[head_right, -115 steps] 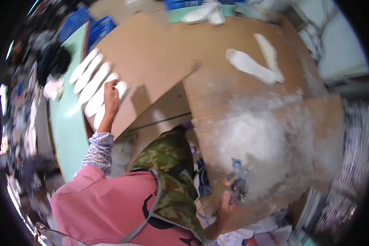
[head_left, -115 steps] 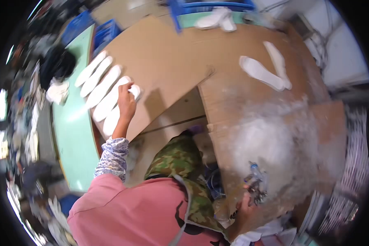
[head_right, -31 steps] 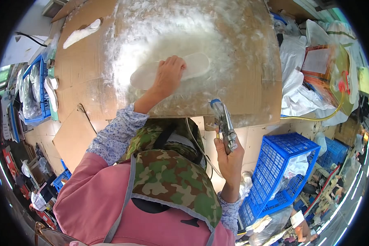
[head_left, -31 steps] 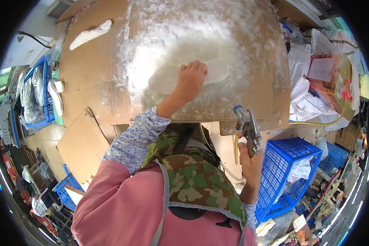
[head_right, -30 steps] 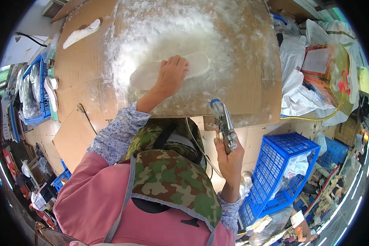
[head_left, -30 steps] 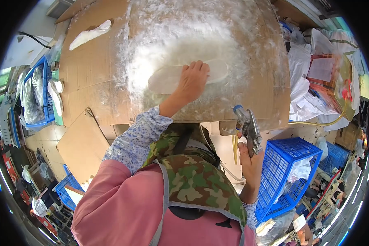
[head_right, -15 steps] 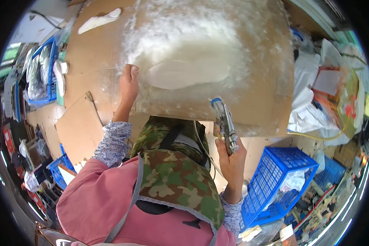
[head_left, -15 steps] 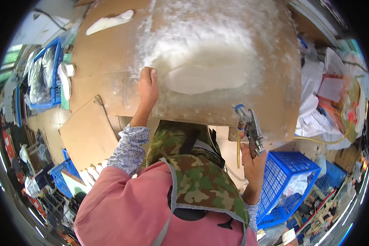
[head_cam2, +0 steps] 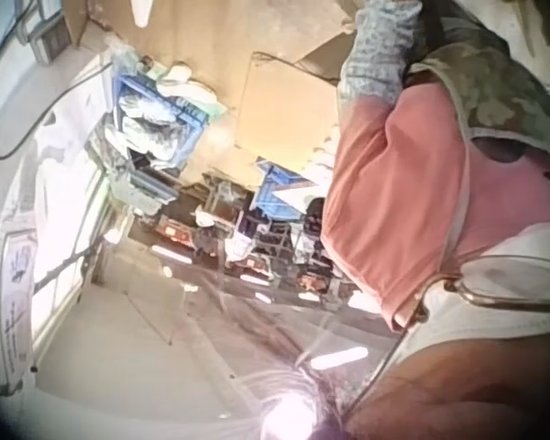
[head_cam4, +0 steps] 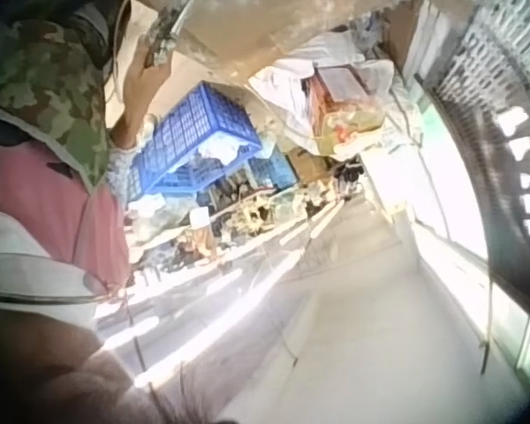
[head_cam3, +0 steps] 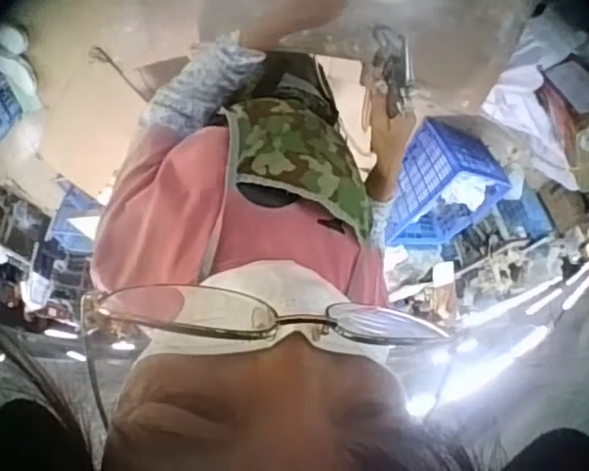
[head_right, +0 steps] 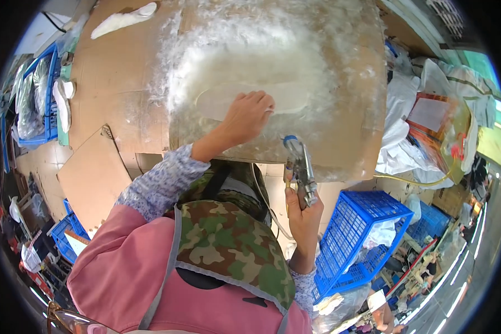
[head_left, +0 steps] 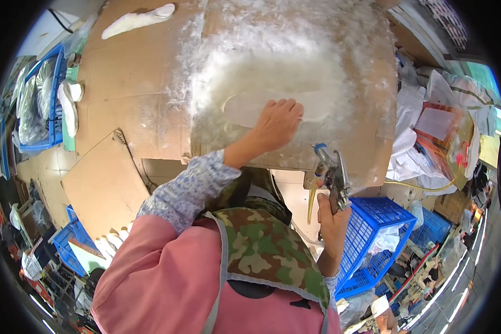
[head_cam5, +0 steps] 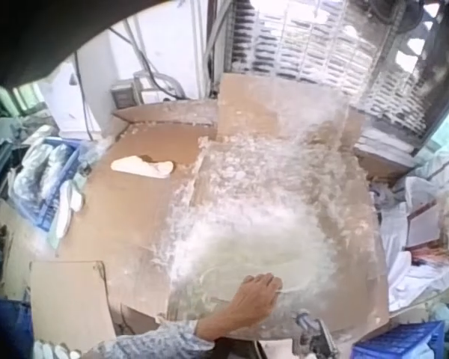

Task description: Applying a fibrous coating or glue to shoe insoles using an air spray gun and organizing them on a cardboard sheet.

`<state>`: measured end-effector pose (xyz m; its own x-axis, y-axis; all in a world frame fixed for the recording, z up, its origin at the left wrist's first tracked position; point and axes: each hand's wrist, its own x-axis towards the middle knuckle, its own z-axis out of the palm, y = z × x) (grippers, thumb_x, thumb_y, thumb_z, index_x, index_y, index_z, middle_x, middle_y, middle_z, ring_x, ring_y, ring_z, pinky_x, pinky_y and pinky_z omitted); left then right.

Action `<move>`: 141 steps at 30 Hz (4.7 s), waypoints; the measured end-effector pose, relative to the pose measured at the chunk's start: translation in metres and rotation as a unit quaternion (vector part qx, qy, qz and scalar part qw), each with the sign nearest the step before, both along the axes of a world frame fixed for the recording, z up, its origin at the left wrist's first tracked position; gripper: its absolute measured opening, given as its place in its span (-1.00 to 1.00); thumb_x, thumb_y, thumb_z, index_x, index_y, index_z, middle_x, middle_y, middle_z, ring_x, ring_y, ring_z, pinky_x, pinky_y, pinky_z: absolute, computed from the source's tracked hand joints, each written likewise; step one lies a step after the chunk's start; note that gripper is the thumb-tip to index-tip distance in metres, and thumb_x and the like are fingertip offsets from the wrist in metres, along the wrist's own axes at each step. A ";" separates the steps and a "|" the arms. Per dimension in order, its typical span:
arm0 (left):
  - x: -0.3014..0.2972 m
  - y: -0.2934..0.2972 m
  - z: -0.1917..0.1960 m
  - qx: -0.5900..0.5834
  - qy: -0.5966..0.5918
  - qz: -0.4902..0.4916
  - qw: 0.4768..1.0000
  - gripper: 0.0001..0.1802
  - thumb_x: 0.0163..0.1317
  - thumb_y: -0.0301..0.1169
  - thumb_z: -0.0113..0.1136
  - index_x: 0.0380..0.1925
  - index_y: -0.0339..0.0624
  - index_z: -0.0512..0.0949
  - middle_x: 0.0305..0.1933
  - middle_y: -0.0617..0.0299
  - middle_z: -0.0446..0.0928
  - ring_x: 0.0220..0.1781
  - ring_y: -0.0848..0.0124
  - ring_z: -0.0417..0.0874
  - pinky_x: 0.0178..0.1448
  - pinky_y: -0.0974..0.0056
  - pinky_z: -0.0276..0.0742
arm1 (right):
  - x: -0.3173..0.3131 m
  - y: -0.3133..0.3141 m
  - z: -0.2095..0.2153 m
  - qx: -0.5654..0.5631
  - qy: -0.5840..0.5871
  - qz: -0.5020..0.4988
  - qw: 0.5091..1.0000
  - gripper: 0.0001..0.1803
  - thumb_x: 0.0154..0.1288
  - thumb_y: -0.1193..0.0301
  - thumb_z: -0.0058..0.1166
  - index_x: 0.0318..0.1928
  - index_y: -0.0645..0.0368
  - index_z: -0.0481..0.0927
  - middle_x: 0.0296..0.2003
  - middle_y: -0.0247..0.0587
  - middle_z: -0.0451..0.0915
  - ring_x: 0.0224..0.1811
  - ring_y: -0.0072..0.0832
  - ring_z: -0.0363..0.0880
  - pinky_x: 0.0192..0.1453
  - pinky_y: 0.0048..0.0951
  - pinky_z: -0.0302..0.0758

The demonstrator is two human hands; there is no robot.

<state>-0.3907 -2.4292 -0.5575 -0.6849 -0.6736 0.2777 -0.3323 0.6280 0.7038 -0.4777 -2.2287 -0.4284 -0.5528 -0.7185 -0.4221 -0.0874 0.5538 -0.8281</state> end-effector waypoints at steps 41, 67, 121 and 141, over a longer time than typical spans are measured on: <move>0.121 -0.030 -0.033 0.326 0.062 0.257 0.908 -0.82 0.14 -0.58 0.12 -0.22 -0.28 0.48 -0.34 0.16 0.53 -0.27 0.38 0.56 -0.14 0.31 0.49 | 0.054 -0.072 -0.015 0.022 0.036 0.244 0.969 -0.66 0.29 0.39 0.08 0.04 0.19 0.41 -0.33 -0.05 0.56 -0.31 -0.21 0.56 -0.20 -0.31 0.46; 0.120 -0.026 -0.026 0.293 0.078 0.232 0.924 -0.67 0.14 -0.65 0.01 -0.08 -0.18 0.54 -0.37 0.18 0.50 -0.37 0.45 0.46 -0.22 0.36 0.41 | 0.015 -0.051 -0.014 -0.018 0.103 0.132 0.986 -0.74 0.29 0.40 0.11 -0.06 0.23 0.47 -0.53 -0.20 0.49 -0.51 -0.50 0.44 -0.38 -0.46 0.40; 0.123 -0.024 -0.035 0.289 0.059 0.220 0.930 -0.76 0.18 -0.62 0.04 -0.13 -0.29 0.51 -0.34 0.27 0.53 -0.32 0.53 0.50 -0.17 0.41 0.44 | 0.031 -0.052 -0.011 0.021 0.081 0.197 0.977 -0.69 0.26 0.38 0.11 -0.02 0.21 0.44 -0.48 -0.03 0.52 -0.47 -0.18 0.50 -0.33 -0.32 0.41; 0.153 0.015 0.147 0.395 0.388 0.200 0.808 -0.71 0.24 -0.44 0.01 -0.05 -0.25 0.50 -0.12 0.31 0.54 -0.07 0.52 0.51 0.13 0.35 0.35 | -0.078 0.009 -0.018 -0.082 0.001 0.091 0.992 -0.69 0.33 0.48 -0.07 0.08 0.19 0.41 -0.34 -0.33 0.51 -0.74 -0.79 0.13 -0.73 -0.69 0.08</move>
